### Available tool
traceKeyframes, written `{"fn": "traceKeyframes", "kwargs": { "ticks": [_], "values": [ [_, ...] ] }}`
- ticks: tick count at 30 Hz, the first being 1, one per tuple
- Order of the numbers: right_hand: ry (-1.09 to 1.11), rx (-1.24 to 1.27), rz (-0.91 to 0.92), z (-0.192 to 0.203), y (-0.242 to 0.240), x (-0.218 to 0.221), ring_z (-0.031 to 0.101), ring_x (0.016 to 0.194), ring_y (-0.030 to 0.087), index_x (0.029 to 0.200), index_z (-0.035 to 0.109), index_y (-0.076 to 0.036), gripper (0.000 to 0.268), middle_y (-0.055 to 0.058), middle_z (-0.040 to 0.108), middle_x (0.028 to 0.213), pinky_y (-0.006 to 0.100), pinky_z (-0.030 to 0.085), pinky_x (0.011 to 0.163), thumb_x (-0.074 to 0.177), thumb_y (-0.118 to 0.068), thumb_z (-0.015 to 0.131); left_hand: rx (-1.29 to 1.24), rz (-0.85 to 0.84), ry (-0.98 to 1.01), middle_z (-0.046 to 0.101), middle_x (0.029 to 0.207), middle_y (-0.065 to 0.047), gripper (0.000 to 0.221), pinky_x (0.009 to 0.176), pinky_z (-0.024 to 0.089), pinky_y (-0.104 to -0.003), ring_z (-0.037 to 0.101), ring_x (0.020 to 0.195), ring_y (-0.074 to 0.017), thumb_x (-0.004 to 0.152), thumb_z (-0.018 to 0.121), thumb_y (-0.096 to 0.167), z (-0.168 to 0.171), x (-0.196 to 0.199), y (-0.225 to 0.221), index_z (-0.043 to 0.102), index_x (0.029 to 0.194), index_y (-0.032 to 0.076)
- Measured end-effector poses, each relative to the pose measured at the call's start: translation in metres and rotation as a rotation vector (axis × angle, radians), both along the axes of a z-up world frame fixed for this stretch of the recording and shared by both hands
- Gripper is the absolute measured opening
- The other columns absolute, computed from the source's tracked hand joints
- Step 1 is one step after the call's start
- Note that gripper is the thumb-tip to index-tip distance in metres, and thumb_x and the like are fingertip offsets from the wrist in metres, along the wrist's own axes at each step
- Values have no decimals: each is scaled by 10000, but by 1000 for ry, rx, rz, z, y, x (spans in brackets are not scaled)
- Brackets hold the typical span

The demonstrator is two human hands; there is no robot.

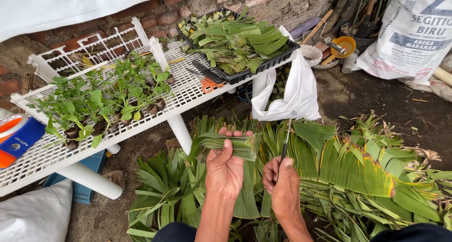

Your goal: Tearing banana leaves into uniform strips for further use or processing using hands and a small knife.

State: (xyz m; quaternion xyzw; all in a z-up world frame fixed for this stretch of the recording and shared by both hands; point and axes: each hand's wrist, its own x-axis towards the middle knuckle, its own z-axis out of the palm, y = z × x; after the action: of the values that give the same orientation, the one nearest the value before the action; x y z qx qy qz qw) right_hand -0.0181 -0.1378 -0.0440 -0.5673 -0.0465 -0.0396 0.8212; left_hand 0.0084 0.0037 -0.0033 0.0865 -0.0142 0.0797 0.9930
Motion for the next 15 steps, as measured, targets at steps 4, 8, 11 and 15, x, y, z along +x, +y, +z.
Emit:
{"fn": "traceKeyframes", "kwargs": {
  "ticks": [4,8,11,15],
  "values": [
    [-196,-120,-129,-20,16,1,403,509,95,820,396,-169,471,-31,411,649,246,340,430,1078,-536,251,-54,-40,60,665,1101,-155,294,1177,445,-541,607,1229,-416,910,632,-42,0,-2,1,606,1202,-18],
    [-352,-267,-137,-31,33,4,431,545,107,866,478,-173,423,-47,446,649,274,391,461,1087,-460,259,-53,-79,57,664,1083,-142,243,1170,458,-519,624,1195,-338,937,608,-24,3,-7,-4,587,1179,-33],
    [-340,-241,-75,-16,37,3,407,575,94,990,548,-110,334,-60,448,664,265,375,499,1079,-347,330,-52,-95,37,671,1093,-151,257,1166,453,-530,605,1243,-388,938,615,-14,2,-7,-3,586,1193,-22],
    [-313,-96,61,-1,38,6,373,553,65,1202,588,-59,404,-78,460,685,255,323,500,1096,-362,341,-71,-92,41,658,1119,-153,299,1176,447,-526,595,1244,-409,945,603,-16,-2,-6,-3,572,1242,-33]
  ]
}}
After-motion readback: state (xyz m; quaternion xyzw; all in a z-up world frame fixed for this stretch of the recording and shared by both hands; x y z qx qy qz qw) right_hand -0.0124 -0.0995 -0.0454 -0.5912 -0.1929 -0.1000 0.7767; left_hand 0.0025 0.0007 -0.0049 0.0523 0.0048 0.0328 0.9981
